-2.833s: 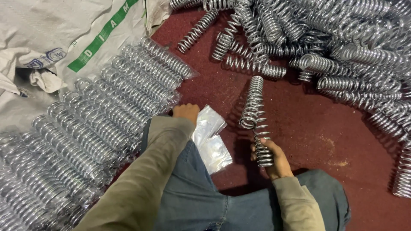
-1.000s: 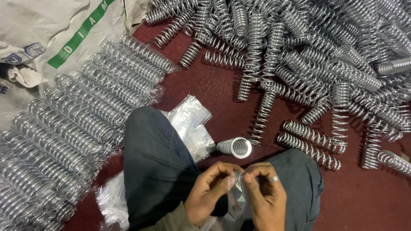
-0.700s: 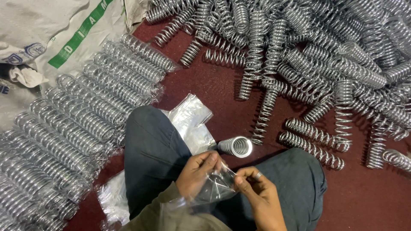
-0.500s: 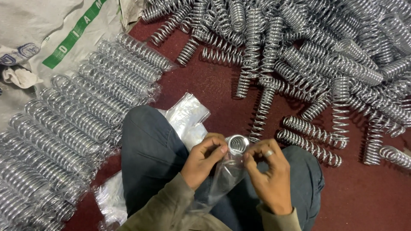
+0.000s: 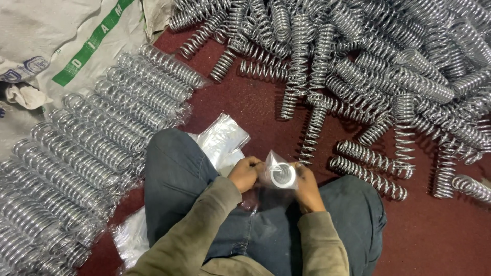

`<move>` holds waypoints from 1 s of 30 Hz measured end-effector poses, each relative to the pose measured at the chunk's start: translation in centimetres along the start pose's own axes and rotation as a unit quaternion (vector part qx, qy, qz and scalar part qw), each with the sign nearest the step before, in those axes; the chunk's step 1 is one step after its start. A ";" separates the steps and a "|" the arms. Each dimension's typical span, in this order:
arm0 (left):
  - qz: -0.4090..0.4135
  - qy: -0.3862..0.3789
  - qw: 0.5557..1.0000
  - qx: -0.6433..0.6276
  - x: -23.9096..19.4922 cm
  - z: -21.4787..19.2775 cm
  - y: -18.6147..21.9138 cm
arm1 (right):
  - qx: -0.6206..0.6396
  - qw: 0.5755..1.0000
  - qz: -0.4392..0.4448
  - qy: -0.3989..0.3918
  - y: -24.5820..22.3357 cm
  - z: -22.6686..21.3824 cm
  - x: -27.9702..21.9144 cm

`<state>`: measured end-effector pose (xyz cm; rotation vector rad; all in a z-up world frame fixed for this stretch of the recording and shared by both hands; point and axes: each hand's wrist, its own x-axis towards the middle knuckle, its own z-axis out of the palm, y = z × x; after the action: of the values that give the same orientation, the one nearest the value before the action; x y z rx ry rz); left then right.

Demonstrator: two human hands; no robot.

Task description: The person places individual metal springs into clear plastic bags by hand while sitting on the floor.

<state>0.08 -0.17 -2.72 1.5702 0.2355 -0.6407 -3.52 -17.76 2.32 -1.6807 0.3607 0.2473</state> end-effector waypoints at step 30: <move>0.108 -0.012 0.951 0.288 -1.0 1.4 -1.6 | -0.322 0.946 0.020 -0.021 8.5 2.1 0.8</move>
<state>-1.93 -1.13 -3.56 2.1104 -0.1620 -0.5834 -5.89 -16.70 -6.07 -2.3077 0.2979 0.4681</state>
